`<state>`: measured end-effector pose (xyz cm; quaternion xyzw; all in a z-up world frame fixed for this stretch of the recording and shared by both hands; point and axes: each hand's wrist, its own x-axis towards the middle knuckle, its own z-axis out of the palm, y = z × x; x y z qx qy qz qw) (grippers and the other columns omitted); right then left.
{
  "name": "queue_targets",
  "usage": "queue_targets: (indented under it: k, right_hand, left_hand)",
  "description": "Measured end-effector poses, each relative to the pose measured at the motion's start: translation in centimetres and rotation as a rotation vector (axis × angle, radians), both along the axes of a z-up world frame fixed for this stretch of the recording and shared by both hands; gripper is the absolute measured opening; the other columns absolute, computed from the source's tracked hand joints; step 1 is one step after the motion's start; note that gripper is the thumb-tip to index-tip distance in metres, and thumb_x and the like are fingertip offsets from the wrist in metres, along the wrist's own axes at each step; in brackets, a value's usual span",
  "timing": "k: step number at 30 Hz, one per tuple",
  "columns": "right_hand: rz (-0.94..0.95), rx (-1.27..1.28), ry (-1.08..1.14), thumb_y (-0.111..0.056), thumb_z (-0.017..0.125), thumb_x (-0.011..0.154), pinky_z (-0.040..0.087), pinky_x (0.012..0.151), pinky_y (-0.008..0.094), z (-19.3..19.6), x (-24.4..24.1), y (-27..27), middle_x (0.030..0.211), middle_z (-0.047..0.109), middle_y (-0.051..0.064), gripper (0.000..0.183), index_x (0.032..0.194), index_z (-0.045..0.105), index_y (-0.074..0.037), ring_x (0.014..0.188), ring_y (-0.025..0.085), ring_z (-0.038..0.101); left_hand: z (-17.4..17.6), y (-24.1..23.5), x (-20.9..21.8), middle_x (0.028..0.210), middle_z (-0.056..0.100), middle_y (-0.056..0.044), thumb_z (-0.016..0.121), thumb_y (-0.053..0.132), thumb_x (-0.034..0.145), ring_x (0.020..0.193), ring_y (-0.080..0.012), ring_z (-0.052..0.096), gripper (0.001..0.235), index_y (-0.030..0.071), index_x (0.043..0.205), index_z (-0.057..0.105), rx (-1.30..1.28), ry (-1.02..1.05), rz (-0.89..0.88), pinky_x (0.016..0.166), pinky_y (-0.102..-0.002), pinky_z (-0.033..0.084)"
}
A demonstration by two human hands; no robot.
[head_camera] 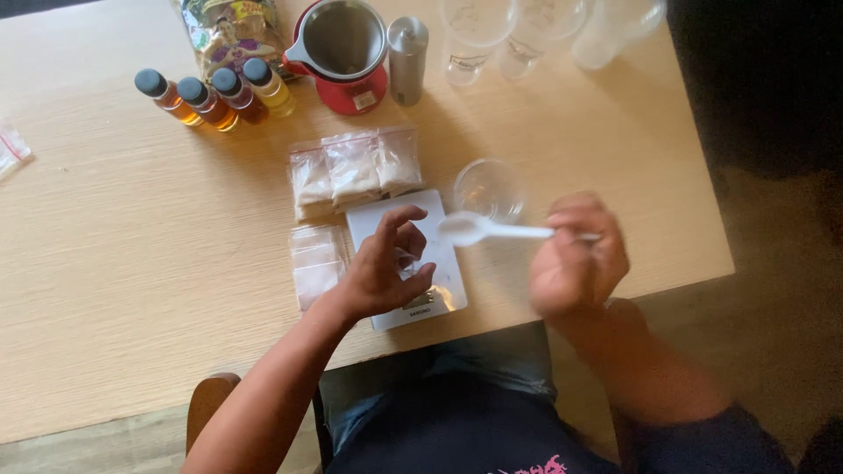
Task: Measuring powder using a spoon and a digital scale, then transferring it into small plastic bags.
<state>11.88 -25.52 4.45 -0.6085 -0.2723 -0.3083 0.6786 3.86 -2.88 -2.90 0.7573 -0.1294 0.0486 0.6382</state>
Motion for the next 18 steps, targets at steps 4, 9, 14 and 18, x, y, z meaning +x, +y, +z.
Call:
queue_targets:
  k: [4,9,14,18]
  right_hand:
    - [-0.122,-0.062,-0.062,-0.003,0.054,0.091,0.043,0.070,0.038,-1.5,2.8,-1.1,0.076,0.049,0.013,0.011,0.084,0.057,0.005,0.072,0.025,0.048]
    - [-0.122,-0.834,-0.113,-0.015,0.056,0.104,0.045,0.077,0.046,-2.3,3.3,-0.8,0.077,0.054,0.006,0.018,0.092,0.067,-0.009,0.074,0.029,0.055]
    - [-0.047,-0.873,-0.266,-0.020,0.054,0.105,0.047,0.073,0.041,-0.8,2.2,0.0,0.081,0.057,0.006,0.020,0.096,0.069,-0.010,0.074,0.026,0.056]
    - [0.020,-0.784,-0.387,-0.020,0.062,0.102,0.046,0.074,0.040,-0.3,1.5,0.6,0.091,0.063,0.004,0.013,0.107,0.071,-0.011,0.083,0.026,0.060]
  left_hand:
    - [2.7,-1.4,0.5,0.083,0.067,-0.014,0.080,-0.007,0.078,0.068,-0.0336,0.066,0.080,0.008,0.147,0.044,0.098,-0.064,0.020,0.063,-0.045,0.060]
    - [6.3,-3.8,1.2,0.097,0.070,-0.015,0.074,0.007,0.090,0.076,-0.0352,0.075,0.056,0.015,0.142,0.055,0.460,-0.082,0.046,0.065,-0.044,0.065]
    - [1.5,-3.3,1.5,0.095,0.070,-0.005,0.074,0.007,0.091,0.075,-0.0267,0.075,0.031,0.014,0.120,0.067,0.556,-0.299,0.166,0.058,-0.035,0.062]
    - [1.6,-1.7,1.1,0.090,0.065,-0.004,0.072,0.008,0.094,0.066,-0.0192,0.071,0.017,0.015,0.108,0.067,0.745,-0.647,0.284,0.053,-0.029,0.059]
